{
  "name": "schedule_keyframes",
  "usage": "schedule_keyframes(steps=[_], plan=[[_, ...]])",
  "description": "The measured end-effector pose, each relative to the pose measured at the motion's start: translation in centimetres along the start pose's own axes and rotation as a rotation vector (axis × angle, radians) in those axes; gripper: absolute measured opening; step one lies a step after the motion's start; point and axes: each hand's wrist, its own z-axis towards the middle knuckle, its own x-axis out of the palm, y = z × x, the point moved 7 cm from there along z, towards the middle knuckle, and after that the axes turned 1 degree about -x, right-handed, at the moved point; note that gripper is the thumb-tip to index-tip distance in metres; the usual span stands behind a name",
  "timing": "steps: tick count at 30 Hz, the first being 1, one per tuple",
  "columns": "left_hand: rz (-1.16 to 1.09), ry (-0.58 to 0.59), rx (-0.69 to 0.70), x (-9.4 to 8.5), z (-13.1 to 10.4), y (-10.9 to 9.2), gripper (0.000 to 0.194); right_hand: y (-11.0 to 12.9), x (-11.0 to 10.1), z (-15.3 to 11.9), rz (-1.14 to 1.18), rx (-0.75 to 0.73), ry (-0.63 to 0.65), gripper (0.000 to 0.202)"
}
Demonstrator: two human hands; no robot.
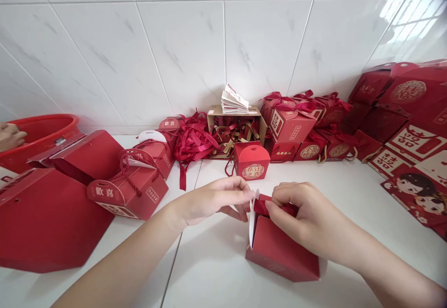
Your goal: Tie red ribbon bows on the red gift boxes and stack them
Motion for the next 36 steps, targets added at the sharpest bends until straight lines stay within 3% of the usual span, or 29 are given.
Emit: schedule_keyframes(steps=[3, 10, 12, 16, 18, 20, 23, 25, 28, 31, 36], plan=[[0.042, -0.019, 0.029, -0.1, 0.2, -0.2, 0.028, 0.6, -0.1, 0.0, -0.011, -0.043, -0.019, 0.03], [0.227, -0.092, 0.087, -0.2, 0.1, -0.6, 0.011, 0.8, -0.1, 0.0, -0.032, -0.088, -0.05, 0.033], [0.528, -0.198, 0.052, -1.1, 0.2, -0.1, 0.011, 0.7, -0.3, 0.0, -0.047, -0.084, -0.055, 0.034], [1.238, -0.575, -0.198, -4.7, 0.1, 1.5, 0.02, 1.0, -2.3, -0.4, 0.001, -0.157, -0.116, 0.027], [1.318, -0.677, -0.233, -5.9, 0.2, 1.5, 0.02, 0.7, -4.7, -1.2, -0.004, -0.197, -0.254, 0.018], [1.336, -0.719, -0.171, -6.1, 0.2, 0.7, 0.012, -0.3, -7.0, -2.4, -0.06, -0.172, -0.39, 0.02], [1.192, -0.638, 0.065, -4.4, 0.1, -1.0, 0.023, -3.7, -8.0, -4.2, -0.137, 0.023, -0.369, 0.026], [0.886, -0.502, 0.269, -2.5, 0.0, -1.6, 0.033, -6.2, -6.8, -5.1, -0.124, 0.184, -0.217, 0.034], [0.452, -0.391, 0.461, 0.0, 0.0, -1.2, 0.03, -8.1, -3.4, -6.1, 0.083, 0.297, 0.014, 0.04], [0.276, -0.38, 0.492, 1.6, 0.4, 0.2, 0.024, -8.0, -0.9, -5.9, 0.325, 0.27, 0.083, 0.041], [0.194, -0.466, 0.414, 2.4, -0.1, 1.5, 0.024, -7.4, 0.4, -4.3, 0.55, 0.2, -0.055, 0.04]])
